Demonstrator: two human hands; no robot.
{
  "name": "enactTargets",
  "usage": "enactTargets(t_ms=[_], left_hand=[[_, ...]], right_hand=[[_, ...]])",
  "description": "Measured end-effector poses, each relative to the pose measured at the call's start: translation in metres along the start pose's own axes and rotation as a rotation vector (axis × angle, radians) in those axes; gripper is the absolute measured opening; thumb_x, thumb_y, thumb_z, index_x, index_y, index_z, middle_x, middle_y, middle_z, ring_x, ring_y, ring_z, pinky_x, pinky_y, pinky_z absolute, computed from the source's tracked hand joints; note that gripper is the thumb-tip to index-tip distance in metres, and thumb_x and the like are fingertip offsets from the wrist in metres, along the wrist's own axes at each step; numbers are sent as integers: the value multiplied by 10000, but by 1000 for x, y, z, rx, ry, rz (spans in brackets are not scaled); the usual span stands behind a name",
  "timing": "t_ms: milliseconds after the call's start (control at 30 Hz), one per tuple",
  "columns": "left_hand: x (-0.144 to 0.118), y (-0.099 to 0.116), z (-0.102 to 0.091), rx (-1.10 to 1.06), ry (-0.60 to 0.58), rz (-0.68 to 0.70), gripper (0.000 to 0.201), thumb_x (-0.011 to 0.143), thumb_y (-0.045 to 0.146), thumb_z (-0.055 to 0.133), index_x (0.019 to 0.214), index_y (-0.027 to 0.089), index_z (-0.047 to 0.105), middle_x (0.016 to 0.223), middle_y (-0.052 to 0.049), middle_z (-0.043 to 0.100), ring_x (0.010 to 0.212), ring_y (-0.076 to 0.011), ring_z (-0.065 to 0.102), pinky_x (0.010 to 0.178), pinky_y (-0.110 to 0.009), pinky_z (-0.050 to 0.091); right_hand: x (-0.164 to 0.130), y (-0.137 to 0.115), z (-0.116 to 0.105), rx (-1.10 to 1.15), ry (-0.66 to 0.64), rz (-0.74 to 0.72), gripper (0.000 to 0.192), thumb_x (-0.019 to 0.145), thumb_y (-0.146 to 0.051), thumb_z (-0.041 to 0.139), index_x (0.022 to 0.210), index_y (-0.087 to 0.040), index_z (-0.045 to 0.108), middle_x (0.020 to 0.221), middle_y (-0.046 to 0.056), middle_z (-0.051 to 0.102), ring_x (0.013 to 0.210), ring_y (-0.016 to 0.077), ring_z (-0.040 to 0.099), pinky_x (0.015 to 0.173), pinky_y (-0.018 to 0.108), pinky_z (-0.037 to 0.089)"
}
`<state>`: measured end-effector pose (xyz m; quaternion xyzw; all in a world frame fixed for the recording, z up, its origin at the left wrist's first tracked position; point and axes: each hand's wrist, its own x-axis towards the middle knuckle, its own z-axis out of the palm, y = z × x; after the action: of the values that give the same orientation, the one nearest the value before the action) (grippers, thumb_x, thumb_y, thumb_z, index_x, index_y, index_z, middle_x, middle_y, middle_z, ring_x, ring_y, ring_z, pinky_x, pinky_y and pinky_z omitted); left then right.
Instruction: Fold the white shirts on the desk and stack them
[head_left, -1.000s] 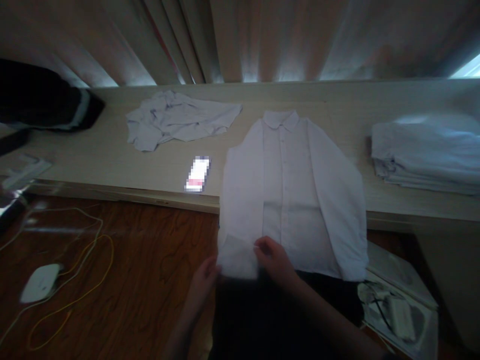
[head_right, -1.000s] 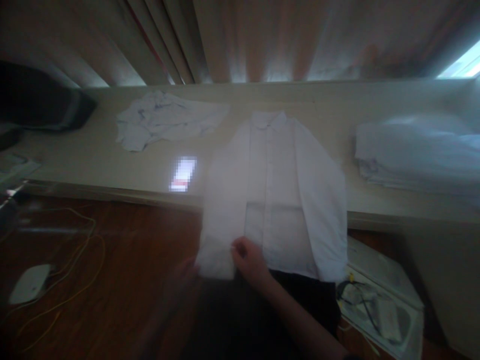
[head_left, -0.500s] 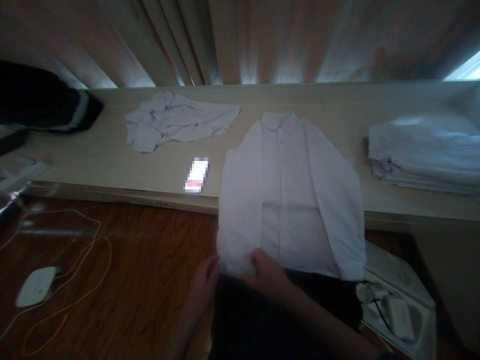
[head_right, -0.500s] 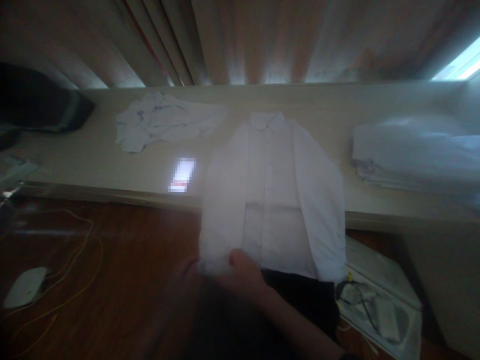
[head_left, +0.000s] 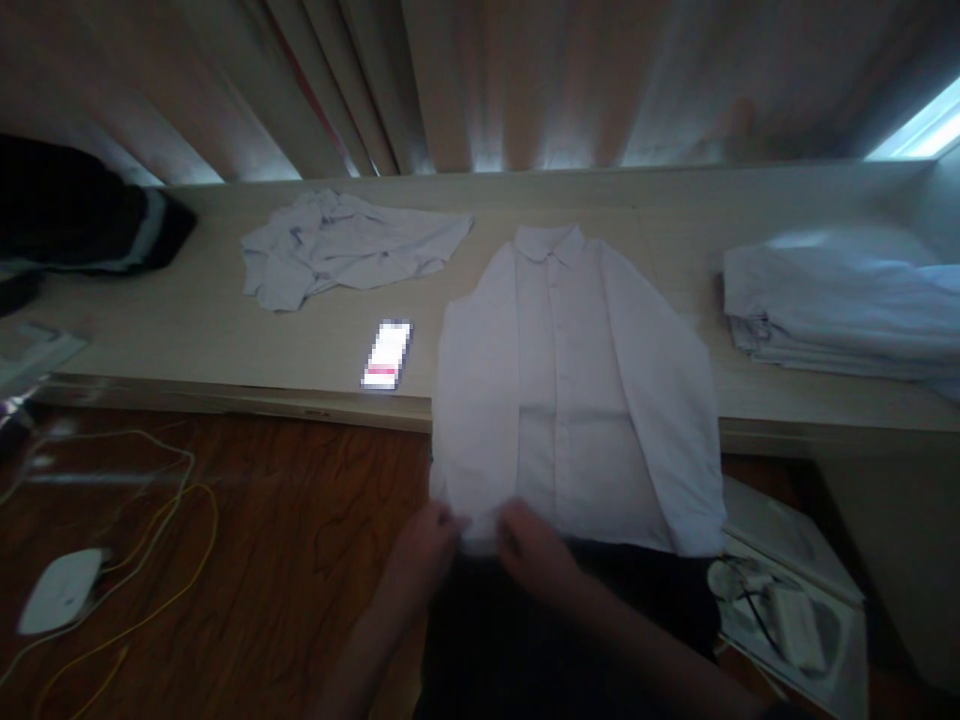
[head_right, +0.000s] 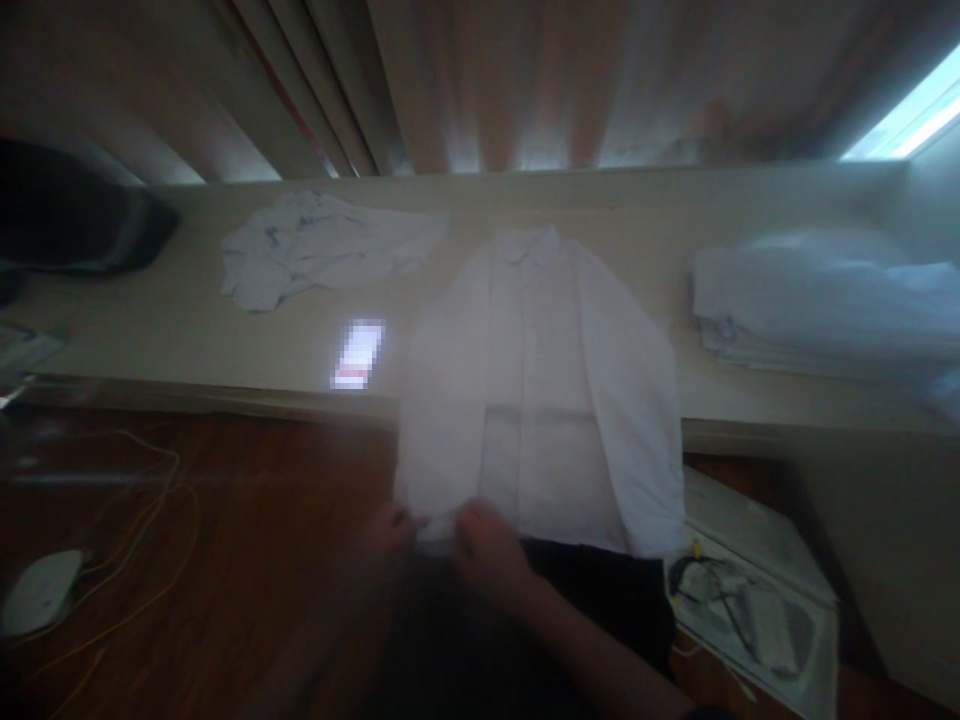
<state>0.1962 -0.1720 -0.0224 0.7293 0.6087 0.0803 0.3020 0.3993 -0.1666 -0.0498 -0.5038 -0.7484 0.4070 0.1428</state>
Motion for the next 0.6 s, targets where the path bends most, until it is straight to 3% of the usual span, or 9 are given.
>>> enactTargets(t_ms=[233, 500, 600], left_hand=[[5, 6, -3, -109, 57, -15, 313, 813, 178, 426, 1029, 236, 645, 963, -62, 605, 909, -178, 580, 811, -308, 481], [12, 11, -9, -196, 193, -9, 202, 828, 241, 434, 909, 203, 615, 1007, -63, 562, 942, -178, 550, 816, -302, 466], [16, 13, -10, -240, 190, -14, 212, 850, 284, 418, 896, 199, 607, 958, -56, 567, 890, -173, 541, 782, -296, 457]], right_hand=[[-4, 2, -4, 137, 89, 108, 103, 766, -108, 478, 811, -194, 512, 831, 26, 538, 758, 159, 488, 683, 276, 394], [3, 4, -4, 580, 284, 179, 84, 780, -234, 507, 820, -195, 570, 862, 36, 610, 834, 178, 572, 781, 322, 453], [5, 3, -6, 732, 284, 222, 111, 755, -290, 549, 810, -200, 584, 847, 29, 631, 830, 184, 595, 780, 331, 471]])
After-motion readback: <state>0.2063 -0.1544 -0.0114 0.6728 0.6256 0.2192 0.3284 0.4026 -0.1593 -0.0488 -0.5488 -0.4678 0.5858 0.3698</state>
